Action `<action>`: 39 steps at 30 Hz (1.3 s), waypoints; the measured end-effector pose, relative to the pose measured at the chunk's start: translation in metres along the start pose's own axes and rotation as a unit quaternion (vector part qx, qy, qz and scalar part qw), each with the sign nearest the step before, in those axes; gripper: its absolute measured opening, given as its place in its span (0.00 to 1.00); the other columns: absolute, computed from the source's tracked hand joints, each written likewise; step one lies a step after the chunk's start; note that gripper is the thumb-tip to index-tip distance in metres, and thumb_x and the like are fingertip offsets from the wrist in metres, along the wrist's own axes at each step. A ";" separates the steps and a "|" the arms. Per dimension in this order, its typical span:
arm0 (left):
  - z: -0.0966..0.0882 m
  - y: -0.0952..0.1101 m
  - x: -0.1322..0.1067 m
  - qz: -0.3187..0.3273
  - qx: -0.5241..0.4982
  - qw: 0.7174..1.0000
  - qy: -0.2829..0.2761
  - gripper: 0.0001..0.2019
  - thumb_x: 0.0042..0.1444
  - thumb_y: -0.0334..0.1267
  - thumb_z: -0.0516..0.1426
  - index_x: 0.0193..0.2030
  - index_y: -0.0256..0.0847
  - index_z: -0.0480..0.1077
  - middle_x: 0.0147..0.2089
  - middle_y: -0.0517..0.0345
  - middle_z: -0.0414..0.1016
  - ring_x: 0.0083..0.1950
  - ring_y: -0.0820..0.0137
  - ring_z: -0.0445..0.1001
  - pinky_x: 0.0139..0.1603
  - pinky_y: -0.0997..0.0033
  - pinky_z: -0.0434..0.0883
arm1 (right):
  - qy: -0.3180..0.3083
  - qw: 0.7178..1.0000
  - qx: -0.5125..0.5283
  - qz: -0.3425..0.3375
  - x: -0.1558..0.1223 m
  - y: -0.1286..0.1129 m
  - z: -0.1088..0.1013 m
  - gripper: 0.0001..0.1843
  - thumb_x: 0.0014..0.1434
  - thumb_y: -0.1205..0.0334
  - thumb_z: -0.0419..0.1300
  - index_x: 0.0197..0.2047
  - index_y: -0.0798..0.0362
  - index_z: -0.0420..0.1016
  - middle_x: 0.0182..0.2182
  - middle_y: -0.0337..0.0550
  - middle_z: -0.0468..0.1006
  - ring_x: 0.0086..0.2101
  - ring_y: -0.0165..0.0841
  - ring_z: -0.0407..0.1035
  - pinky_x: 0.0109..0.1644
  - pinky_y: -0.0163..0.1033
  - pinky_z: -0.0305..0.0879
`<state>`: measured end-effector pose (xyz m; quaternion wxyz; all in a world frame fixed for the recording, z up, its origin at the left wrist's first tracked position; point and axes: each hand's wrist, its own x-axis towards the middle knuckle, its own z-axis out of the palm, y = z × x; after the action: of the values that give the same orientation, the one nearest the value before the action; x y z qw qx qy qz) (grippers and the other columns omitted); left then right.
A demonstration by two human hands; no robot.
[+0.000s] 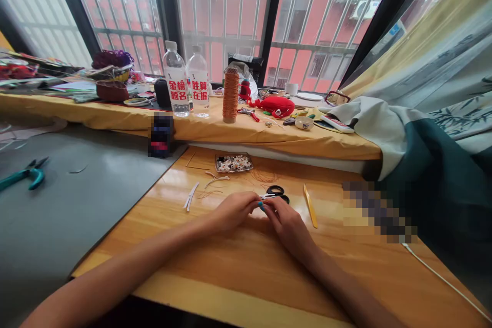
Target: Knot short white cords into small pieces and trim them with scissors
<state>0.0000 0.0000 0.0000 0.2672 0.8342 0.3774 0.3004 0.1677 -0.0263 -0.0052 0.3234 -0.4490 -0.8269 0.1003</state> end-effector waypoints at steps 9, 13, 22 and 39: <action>-0.002 0.004 0.000 -0.032 -0.029 0.999 -0.002 0.13 0.56 0.38 0.44 0.28 0.37 0.65 0.26 0.61 0.66 0.29 0.75 0.63 0.31 0.78 0.60 | 0.027 0.999 -0.011 -0.023 0.000 0.003 -0.003 0.14 0.59 0.60 0.46 0.39 0.53 0.72 0.34 0.47 0.75 0.34 0.35 0.68 0.39 0.39 0.61; 0.001 0.001 0.000 -0.001 -0.022 0.999 0.029 0.11 0.56 0.37 0.45 0.39 0.39 0.66 0.35 0.58 0.69 0.35 0.74 0.65 0.36 0.77 0.61 | -0.021 0.993 0.100 0.059 0.003 0.002 -0.007 0.16 0.58 0.58 0.46 0.39 0.52 0.73 0.23 0.41 0.74 0.25 0.31 0.66 0.31 0.35 0.62; -0.001 0.001 0.000 -0.011 -0.061 0.998 0.019 0.12 0.55 0.37 0.46 0.34 0.38 0.70 0.31 0.58 0.71 0.33 0.74 0.67 0.35 0.77 0.63 | -0.062 0.982 0.157 0.083 0.005 0.002 -0.007 0.14 0.56 0.57 0.49 0.37 0.51 0.74 0.25 0.40 0.74 0.25 0.30 0.65 0.30 0.33 0.61; -0.008 -0.002 0.006 -0.089 -0.230 0.969 -0.009 0.10 0.47 0.39 0.52 0.28 0.35 0.71 0.29 0.58 0.70 0.33 0.73 0.67 0.33 0.78 0.62 | -0.109 0.977 0.173 0.066 0.006 0.008 -0.010 0.13 0.55 0.58 0.50 0.35 0.51 0.75 0.25 0.40 0.74 0.24 0.30 0.66 0.29 0.33 0.61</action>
<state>-0.0034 0.0076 0.0062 0.4810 0.7158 0.3686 0.3468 0.1771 -0.0185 0.0019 0.2968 -0.4265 -0.7956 0.3114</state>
